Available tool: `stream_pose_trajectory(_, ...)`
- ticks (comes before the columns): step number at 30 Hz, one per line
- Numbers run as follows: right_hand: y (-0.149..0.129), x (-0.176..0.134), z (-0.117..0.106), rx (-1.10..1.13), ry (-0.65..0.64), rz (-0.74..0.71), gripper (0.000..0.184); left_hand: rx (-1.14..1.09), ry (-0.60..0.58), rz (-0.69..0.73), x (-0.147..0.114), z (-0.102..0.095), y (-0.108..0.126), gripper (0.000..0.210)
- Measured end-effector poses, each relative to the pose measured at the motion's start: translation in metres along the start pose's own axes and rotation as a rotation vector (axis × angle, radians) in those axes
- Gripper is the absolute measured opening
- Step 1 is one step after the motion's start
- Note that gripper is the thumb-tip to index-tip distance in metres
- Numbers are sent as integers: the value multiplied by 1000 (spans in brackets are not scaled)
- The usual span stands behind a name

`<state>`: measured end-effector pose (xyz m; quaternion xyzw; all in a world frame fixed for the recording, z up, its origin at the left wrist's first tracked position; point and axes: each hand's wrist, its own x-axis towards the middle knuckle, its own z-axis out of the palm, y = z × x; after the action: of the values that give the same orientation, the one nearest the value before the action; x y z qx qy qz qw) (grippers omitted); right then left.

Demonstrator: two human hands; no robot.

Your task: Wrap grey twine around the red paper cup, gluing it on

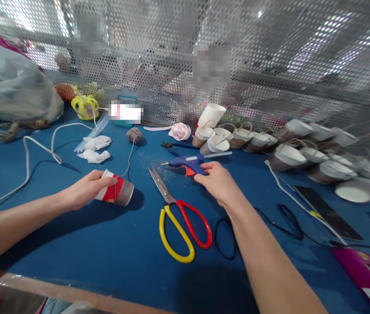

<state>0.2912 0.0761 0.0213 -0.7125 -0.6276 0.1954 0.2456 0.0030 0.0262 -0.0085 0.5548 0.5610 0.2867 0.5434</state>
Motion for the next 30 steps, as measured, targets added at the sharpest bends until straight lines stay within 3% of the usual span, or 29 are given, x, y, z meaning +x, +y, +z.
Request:
stream_pose_trajectory(2, -12, -12, -5, 155, -30, -27, 38, -2, -16, 6, 1, -1, -1, 29)
stream_pose_trajectory(5, -31, -38, -8, 292, -157, -66, 31, -8, -25, 5, 0, -1, 2, 28)
stream_pose_trajectory(10, -46, -83, 5, 290, -344, -177, 24, -20, 5, -35, -1, 1, 9, 24)
stream_pose_trajectory(12, -46, -93, 12, 143, -312, -293, 23, -46, -4, -35, 1, 1, 10, 23)
stream_pose_trajectory(16, -44, -100, 23, -94, -99, -551, 19, -51, 7, -57, 3, 2, 9, 25)
stream_pose_trajectory(22, -46, -103, 29, -167, 23, -570, 21, -82, 30, -83, 2, 5, 14, 21)
stream_pose_trajectory(27, -54, -103, 21, -150, -100, -652, 21, -139, 1, -91, 2, 6, 15, 18)
stream_pose_trajectory(30, -56, -103, 20, -145, -165, -663, 16, -76, 53, -88, 3, 5, 13, 20)
